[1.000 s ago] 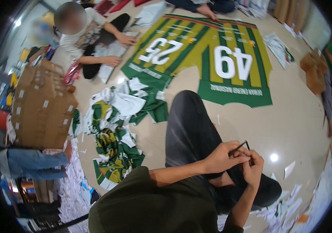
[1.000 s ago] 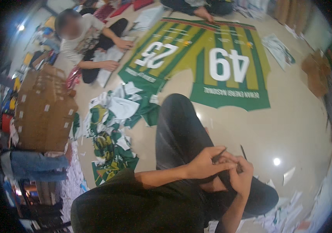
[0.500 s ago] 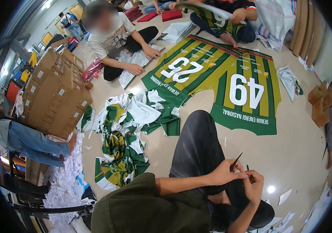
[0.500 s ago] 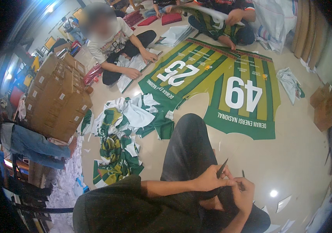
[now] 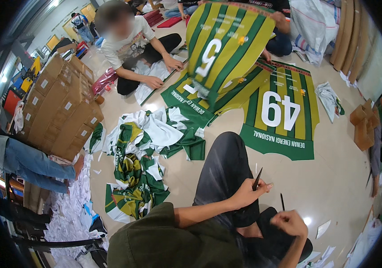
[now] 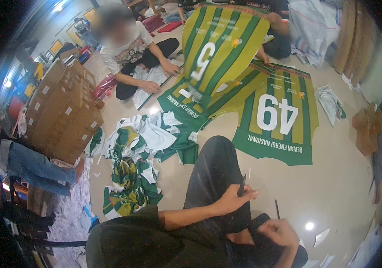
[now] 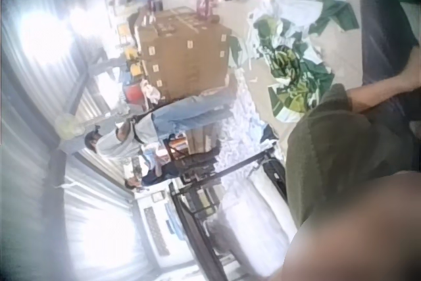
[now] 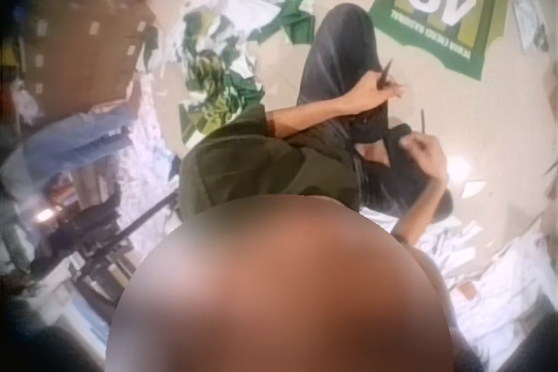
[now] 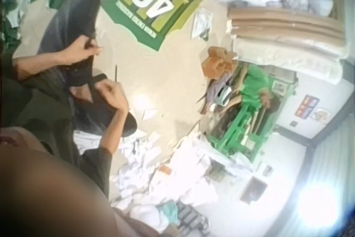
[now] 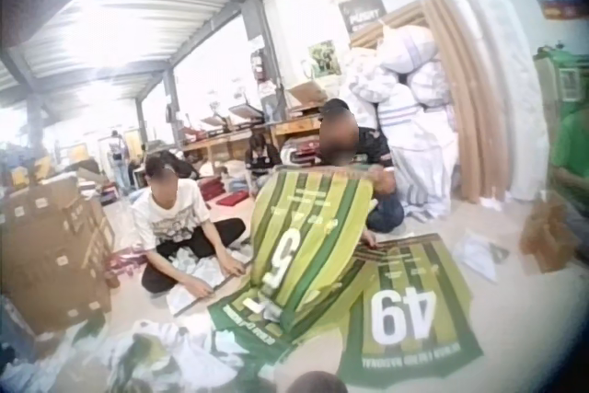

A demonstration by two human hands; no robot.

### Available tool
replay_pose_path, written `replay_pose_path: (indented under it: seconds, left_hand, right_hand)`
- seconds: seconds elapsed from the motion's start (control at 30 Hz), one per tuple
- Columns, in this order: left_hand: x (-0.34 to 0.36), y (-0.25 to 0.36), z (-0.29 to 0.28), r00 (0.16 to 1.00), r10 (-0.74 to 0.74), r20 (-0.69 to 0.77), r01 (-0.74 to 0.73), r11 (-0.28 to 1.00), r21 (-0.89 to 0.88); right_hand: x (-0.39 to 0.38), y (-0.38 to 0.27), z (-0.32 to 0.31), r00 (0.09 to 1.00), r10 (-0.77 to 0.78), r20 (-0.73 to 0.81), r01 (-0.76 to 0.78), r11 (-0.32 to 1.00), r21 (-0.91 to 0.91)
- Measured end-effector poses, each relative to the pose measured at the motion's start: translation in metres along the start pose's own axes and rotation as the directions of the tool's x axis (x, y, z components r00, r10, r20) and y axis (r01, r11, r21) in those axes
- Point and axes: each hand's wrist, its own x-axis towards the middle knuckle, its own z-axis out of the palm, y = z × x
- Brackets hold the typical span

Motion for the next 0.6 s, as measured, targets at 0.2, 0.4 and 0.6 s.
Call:
replay_pose_path:
  seconds: [0.2,0.4,0.6]
  left_hand:
    - [0.001,0.01,0.006,1.0,-0.005,0.023,0.006,0.997,-0.076]
    - [0.004,0.006,0.019,0.984,-0.013,0.179,0.002,0.998,0.062]
    - [-0.009,0.001,0.027,0.865,-0.133,0.483,-0.037,0.945,0.326]
  right_hand:
    - [0.005,0.018,0.02,0.995,0.074,0.071,-0.079,0.995,0.061]
    - [0.005,0.032,0.022,0.975,0.184,-0.122,-0.188,0.982,-0.019]
    - [0.017,0.051,0.044,0.91,0.054,-0.41,0.104,0.93,0.353]
